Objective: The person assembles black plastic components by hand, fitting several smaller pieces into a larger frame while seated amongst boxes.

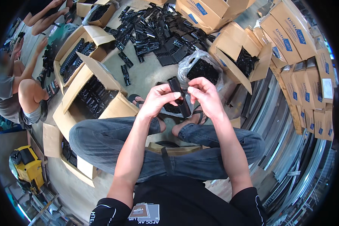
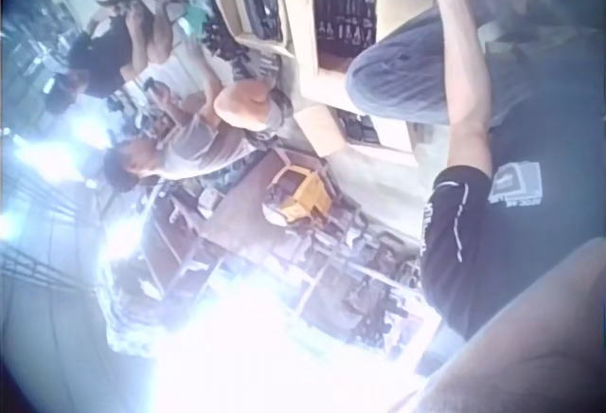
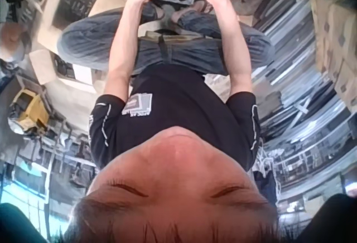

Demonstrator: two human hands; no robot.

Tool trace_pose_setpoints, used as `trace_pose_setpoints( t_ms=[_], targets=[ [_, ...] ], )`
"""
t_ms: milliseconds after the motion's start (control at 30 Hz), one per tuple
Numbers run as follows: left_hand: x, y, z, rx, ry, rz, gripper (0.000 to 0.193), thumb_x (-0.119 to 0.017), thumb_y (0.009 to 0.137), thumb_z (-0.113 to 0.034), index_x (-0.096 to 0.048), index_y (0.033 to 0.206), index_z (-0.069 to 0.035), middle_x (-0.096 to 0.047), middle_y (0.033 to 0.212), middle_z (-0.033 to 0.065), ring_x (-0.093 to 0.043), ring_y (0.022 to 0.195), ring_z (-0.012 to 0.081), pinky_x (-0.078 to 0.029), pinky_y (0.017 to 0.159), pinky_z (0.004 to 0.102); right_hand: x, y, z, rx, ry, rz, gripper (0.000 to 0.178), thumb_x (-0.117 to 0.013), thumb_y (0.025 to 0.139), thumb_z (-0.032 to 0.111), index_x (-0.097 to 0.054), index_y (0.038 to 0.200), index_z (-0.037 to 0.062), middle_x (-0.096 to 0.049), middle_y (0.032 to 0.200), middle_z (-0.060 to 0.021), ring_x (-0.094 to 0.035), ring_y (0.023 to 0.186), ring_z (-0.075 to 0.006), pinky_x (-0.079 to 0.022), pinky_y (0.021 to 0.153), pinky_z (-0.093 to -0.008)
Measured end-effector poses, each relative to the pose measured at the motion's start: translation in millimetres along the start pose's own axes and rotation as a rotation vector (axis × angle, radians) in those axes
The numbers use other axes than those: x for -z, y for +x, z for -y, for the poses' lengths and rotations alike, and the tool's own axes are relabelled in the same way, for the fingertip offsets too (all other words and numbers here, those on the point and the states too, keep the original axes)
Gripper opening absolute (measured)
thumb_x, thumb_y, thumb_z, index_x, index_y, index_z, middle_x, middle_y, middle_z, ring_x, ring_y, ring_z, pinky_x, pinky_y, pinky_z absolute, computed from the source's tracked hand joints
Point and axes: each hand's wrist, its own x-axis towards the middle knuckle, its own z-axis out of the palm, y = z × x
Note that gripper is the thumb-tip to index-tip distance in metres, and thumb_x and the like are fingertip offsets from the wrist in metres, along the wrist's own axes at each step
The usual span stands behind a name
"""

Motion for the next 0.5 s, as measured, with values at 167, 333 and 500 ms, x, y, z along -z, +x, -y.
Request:
trace_pose_setpoints(
  t_ms=[167, 333, 500],
  targets=[
    [-10, 0, -1, 0.028, 0.117, -0.031, 0.022, -0.077, 0.087, -0.013, -0.071, 0.103, -0.001, -0.072, 0.092, 0.0036, -0.065, 0.081, 0.0088, -0.054, 0.07, 0.0246, 2, 3, -11, -0.019, 0.027, -0.059, 0.011, -0.069, 0.092, 0.007, -0.061, 0.093, 0.0, -0.063, 0.077, -0.0031, -0.054, 0.058, -0.0057, -0.045, 0.051, -0.0204],
    [-14, 3, 5, 0.017, 0.188, -0.085, 0.02, -0.078, 0.087, -0.013, -0.072, 0.102, -0.001, -0.071, 0.089, 0.0021, -0.064, 0.078, 0.0068, -0.053, 0.068, 0.0229, -3, 0, -19, 0.004, 0.004, -0.074, 0.011, -0.069, 0.092, 0.009, -0.063, 0.094, 0.0, -0.062, 0.076, -0.0012, -0.053, 0.056, -0.004, -0.042, 0.049, -0.0197],
    [-18, 2, 4, 0.003, 0.218, -0.11, 0.02, -0.077, 0.087, -0.013, -0.072, 0.102, -0.002, -0.07, 0.088, 0.0008, -0.062, 0.076, 0.005, -0.051, 0.066, 0.0215, 0, -1, -16, -0.035, 0.057, -0.044, 0.011, -0.066, 0.093, 0.007, -0.065, 0.1, -0.0014, -0.062, 0.076, -0.0013, -0.055, 0.06, -0.0054, -0.045, 0.054, -0.0205]
  ],
)
